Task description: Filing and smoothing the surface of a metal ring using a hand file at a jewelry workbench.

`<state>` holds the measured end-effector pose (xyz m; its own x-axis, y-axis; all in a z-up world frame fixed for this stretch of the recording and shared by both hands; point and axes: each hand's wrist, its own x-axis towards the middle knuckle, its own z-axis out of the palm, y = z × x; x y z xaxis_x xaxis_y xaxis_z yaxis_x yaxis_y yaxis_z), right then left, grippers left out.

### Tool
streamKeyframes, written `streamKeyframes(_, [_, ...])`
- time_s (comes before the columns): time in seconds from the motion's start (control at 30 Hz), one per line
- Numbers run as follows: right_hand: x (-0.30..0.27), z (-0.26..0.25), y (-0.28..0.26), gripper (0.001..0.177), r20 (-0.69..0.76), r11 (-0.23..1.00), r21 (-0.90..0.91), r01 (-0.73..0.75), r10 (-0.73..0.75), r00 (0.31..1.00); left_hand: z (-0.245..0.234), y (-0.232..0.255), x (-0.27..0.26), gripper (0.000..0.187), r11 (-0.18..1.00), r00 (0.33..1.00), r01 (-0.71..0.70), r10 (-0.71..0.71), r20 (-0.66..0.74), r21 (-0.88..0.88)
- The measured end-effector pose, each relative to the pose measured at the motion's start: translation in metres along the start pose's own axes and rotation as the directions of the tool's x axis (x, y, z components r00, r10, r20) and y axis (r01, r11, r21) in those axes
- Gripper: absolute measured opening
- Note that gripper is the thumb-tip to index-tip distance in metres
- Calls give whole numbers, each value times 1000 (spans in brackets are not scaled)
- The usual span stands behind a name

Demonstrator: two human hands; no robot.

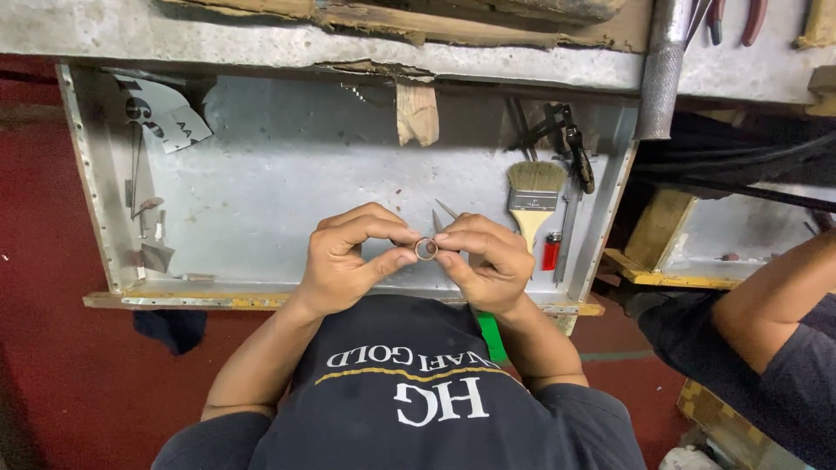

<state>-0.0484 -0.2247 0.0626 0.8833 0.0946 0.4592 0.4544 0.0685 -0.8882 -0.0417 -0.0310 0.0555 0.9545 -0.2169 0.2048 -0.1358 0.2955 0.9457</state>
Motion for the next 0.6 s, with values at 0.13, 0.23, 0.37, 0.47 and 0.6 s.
streamKeyframes(0.13, [-3,0,1,12,-24,1000,-17,-19,19,1000,0,2,1,16,1000,1000,-3,3,2,-3])
streamKeyframes(0.23, [-3,1,2,11,-14,999,-8,-37,36,999,0,3,1,15,1000,1000,4,-4,-9,-2])
streamKeyframes(0.37, [-1,3,2,11,-1,999,8,-37,37,999,-2,2,-1,13,999,999,46,-46,-6,5])
streamKeyframes(0.47, [-1,3,3,11,10,999,14,-39,39,999,-2,3,0,12,998,998,57,-57,-12,1])
streamKeyframes(0.6, [-1,4,2,12,3,999,10,-39,39,999,-2,3,0,11,998,998,59,-59,-11,7])
